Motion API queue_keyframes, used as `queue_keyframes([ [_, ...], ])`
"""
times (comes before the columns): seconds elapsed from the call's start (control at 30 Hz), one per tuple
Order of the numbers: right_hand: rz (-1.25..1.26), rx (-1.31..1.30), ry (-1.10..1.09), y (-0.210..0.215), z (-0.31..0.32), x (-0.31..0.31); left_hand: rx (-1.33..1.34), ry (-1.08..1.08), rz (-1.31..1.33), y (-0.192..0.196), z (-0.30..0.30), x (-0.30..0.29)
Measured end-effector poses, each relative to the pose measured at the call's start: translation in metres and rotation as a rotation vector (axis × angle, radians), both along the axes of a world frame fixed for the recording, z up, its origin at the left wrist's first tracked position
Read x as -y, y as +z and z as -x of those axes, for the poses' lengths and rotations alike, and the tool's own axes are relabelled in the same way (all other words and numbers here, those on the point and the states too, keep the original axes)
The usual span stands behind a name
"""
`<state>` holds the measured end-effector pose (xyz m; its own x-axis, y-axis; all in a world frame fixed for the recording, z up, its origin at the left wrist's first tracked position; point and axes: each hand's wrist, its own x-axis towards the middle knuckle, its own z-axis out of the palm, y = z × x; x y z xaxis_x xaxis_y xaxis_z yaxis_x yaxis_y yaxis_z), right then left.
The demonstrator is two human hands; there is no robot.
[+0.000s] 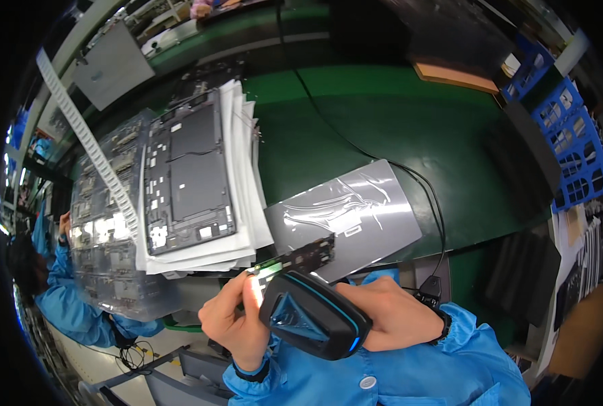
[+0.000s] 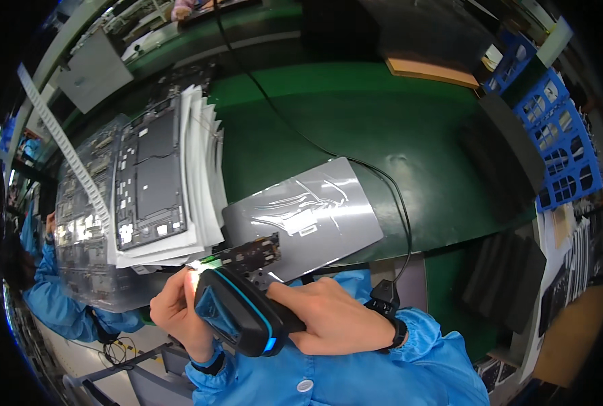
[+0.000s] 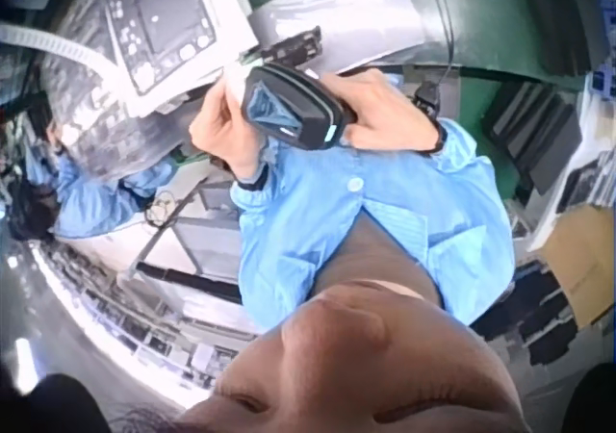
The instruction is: The worker is assembling electronic tablets by inserting PCBs into chassis, applying labels, and scanning components for tracking.
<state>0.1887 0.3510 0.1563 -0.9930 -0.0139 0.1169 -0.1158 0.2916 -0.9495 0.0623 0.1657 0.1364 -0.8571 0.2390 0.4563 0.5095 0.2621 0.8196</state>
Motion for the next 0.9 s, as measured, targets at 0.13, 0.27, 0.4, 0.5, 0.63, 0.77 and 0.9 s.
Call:
queue_keyframes([
  [0.13,-0.015,0.042,0.005,-0.006,0.000,0.000,0.063,0.081,0.045,-0.004,-0.003,0.009],
  [0.27,0.018,0.099,0.015,-0.007,0.002,-0.001,0.124,0.064,0.052,-0.007,0.000,0.011],
  [0.4,-0.064,0.033,-0.157,-0.002,-0.001,-0.017,0.188,-0.021,0.112,-0.012,0.004,0.013],
  [0.5,0.116,0.110,-0.712,-0.002,-0.015,-0.047,0.565,-0.129,0.124,-0.027,-0.006,0.045],
  [0.63,-0.186,0.326,-0.957,-0.032,-0.023,-0.146,0.960,-0.287,-0.053,-0.058,-0.013,0.032],
  [0.77,-0.181,0.376,-1.023,-0.067,-0.030,-0.186,0.959,-0.344,-0.018,-0.058,-0.005,0.028],
  [0.9,-1.093,-0.045,-1.275,-0.062,-0.028,-0.152,0.901,-0.311,0.133,-0.048,-0.005,0.024],
])
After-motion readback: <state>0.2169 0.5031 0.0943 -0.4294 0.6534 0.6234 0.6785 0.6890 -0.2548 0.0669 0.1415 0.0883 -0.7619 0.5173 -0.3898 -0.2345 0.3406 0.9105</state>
